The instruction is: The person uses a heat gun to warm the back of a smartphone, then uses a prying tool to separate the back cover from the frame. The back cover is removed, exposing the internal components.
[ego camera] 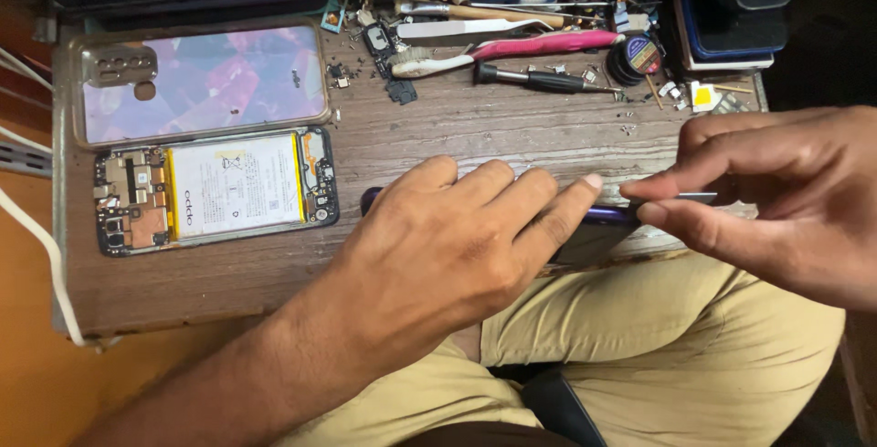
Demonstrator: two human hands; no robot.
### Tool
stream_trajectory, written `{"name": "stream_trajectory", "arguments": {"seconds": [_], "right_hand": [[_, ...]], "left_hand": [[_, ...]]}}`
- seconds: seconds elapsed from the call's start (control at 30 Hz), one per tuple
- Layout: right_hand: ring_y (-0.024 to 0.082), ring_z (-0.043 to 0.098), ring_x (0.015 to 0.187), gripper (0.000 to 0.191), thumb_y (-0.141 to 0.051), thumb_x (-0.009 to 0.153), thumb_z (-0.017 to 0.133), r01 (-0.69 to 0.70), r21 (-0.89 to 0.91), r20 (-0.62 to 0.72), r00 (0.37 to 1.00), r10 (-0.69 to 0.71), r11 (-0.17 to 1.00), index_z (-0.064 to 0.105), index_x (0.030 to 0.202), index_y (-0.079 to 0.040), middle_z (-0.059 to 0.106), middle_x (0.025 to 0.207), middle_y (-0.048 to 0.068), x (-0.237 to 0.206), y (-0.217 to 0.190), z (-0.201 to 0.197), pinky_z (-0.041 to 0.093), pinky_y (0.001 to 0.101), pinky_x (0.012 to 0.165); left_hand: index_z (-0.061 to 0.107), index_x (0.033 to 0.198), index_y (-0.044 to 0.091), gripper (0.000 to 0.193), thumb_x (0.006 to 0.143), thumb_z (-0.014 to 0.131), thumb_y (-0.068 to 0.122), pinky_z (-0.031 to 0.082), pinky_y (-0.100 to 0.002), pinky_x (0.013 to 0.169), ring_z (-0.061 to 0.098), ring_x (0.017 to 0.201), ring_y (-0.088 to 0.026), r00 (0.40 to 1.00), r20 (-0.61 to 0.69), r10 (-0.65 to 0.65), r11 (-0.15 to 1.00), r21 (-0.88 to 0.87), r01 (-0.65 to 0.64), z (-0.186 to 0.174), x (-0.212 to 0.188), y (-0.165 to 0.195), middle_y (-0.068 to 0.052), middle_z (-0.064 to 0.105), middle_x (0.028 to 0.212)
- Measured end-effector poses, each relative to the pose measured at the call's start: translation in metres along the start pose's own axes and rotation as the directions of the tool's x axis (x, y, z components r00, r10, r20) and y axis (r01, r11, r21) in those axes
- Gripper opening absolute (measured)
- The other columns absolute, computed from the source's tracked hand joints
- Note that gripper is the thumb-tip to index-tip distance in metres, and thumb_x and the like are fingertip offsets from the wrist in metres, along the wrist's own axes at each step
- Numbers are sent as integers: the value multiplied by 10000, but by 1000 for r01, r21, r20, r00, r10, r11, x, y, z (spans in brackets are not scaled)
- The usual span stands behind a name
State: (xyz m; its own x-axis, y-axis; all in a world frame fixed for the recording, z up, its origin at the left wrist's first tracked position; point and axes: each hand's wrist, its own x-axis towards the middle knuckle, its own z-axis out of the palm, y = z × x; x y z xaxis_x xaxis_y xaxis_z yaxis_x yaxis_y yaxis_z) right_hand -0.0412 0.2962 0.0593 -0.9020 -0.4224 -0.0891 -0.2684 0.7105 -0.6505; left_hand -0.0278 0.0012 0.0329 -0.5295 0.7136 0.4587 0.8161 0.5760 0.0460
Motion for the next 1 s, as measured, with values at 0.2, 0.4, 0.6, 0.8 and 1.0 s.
{"name": "stream_trajectory", "arguments": {"seconds": [0.2,0.4,0.6,0.8,1.0], "right_hand": [[101,611,662,135,-40,877,802,17,137,63,998,-26,990,804,1008,-4,679,754,79,1,9,-4,518,237,528],[92,657,733,128,-25,911,784,0,213,138,990,-30,977,801,1034,6,739,826,89,9,12,-8,577,253,589],[79,758,794,153,-91,915,763,-7,271,201,978,-50,962,821,1040,-25,762,853,63,13,16,-11,633,244,697],[139,721,763,164,-102,854,797,-87,103,149,986,71,991,820,1006,-46,721,846,78,11,6,-9,624,301,674],[62,654,634,104,-141,825,787,5,-293,-133,990,-46,956,798,921,-104,685,702,-15,-15,-31,17,502,248,513]], "left_hand": [[626,1420,102,497,931,613,195,420,-291,683,603,888,-110,1000,8,5,1000,14,-5,-2,-1,1,24,610,985],[631,1418,96,501,923,617,179,415,-294,679,600,888,-115,1000,1,13,1000,-6,-13,-1,-2,1,18,614,992],[627,1419,87,494,931,630,156,410,-301,668,603,872,-120,1000,-14,12,1000,-27,-12,2,-4,1,9,636,1014],[631,1404,79,491,918,629,149,419,-309,673,618,891,-132,1000,-24,14,998,-58,-16,3,-4,-1,-4,656,1052],[624,1405,66,479,931,623,131,427,-311,679,626,894,-130,1000,-7,6,997,-78,-7,2,-3,-1,-4,662,1060]]}}
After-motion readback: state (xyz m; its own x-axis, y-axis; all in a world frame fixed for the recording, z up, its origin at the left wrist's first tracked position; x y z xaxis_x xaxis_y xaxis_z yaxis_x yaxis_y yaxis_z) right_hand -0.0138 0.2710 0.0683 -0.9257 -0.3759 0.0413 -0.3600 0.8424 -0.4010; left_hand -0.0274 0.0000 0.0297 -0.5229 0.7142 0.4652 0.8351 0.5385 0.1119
